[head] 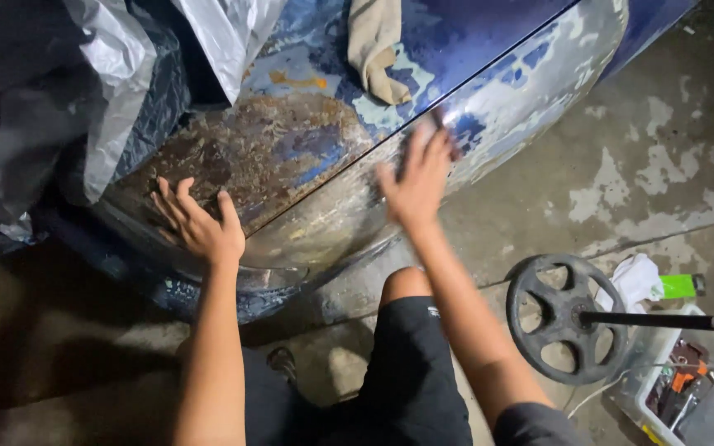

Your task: Manually sanding a car fender using a sanding block to prepare the surface for painting or repair.

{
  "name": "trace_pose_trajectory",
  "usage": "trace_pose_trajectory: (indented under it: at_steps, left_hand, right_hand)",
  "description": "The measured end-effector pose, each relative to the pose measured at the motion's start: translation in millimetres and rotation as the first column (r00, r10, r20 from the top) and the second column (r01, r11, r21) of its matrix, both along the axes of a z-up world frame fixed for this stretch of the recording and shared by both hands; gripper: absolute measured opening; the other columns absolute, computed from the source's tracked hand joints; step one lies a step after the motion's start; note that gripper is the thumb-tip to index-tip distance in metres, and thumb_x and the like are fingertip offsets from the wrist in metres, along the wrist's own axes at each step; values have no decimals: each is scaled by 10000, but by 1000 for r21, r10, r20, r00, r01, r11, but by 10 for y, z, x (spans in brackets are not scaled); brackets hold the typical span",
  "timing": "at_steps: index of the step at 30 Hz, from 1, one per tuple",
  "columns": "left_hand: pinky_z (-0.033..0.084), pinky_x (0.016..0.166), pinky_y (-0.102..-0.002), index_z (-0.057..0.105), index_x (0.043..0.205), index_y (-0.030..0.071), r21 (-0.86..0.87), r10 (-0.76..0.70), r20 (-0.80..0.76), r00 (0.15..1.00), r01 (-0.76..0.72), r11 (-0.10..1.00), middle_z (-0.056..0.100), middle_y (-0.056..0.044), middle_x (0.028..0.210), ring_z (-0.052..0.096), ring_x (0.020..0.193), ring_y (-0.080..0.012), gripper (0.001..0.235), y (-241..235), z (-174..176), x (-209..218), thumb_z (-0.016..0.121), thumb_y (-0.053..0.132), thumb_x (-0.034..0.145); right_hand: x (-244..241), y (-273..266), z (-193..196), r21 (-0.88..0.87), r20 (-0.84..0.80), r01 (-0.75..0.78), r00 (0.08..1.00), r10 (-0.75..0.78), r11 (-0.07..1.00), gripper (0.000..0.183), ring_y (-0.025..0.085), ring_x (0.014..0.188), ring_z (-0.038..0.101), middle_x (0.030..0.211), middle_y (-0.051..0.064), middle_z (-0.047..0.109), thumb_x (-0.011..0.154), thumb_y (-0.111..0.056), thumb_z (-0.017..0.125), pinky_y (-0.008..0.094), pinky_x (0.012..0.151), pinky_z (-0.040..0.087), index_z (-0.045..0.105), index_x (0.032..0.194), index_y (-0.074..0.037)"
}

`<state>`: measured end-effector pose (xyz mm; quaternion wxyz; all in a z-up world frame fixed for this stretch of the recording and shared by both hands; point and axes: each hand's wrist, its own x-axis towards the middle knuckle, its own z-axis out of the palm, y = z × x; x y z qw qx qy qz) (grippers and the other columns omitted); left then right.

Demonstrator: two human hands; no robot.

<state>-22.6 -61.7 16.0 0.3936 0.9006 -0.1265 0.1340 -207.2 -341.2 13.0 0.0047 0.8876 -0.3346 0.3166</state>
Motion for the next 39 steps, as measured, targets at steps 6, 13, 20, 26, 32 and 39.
trace_pose_trajectory:
  at_steps: [6, 13, 20, 26, 32, 39]
  left_hand:
    - [166, 1052, -815, 421, 1407, 198, 15, -20, -30, 999, 20, 1000, 259, -129, 1637, 189, 1522, -402, 497, 23, 18, -18, 647, 334, 986]
    - [131, 1070, -796, 425, 1399, 212, 9, -11, -30, 999, 11, 1000, 260, -121, 1647, 197, 1529, -378, 488, 20, -45, 19, 643, 355, 987]
    - [106, 1078, -732, 404, 1400, 206, 3, -47, -15, 999, 47, 999, 239, -127, 1642, 162, 1531, -367, 446, 20, -33, 30, 604, 333, 1022]
    - [151, 1093, -713, 424, 1414, 193, 19, -45, -14, 999, 45, 999, 251, -142, 1645, 185, 1530, -376, 472, 33, -46, -1, 638, 340, 1019]
    - [192, 1100, -659, 426, 1395, 194, -1, -57, 8, 998, 57, 998, 276, -146, 1618, 186, 1514, -379, 423, 7, 94, -29, 622, 302, 1037]
    - [257, 1042, -724, 429, 1409, 195, 35, -48, 11, 999, 47, 998, 290, -125, 1609, 185, 1516, -334, 414, 5, 13, -24, 617, 318, 1062]
  right_hand:
    - [207, 1139, -417, -54, -128, -403, 910, 394, 914, 1058, 454, 1380, 496, 1527, 233, 487, 797, -832, 519, 582, 1163, 347, 362, 1619, -185]
    - [-12, -310, 62, -24, 15, 37, 999, -37, 999, 745, 576, 1351, 468, 1549, 348, 371, 1021, -448, 620, 583, 1106, 400, 353, 1613, -84]
    - [167, 1584, -64, 93, -18, -211, 977, 214, 973, 1077, 682, 1329, 413, 1458, 509, 349, 878, -737, 506, 692, 1119, 311, 263, 1599, 25]
    - [-55, 200, -61, 222, 26, 84, 995, -92, 971, 1020, 695, 1373, 344, 1502, 523, 242, 926, -582, 690, 696, 1152, 274, 259, 1582, 70]
    - [-216, 870, 1, 340, 41, -27, 999, 14, 940, 987, 679, 1409, 293, 1545, 505, 196, 963, -506, 667, 650, 1179, 269, 196, 1610, 71]
    - [-342, 877, 105, 314, 68, -75, 996, 56, 946, 872, 634, 1422, 350, 1574, 443, 257, 1003, -511, 645, 643, 1178, 303, 259, 1638, -56]
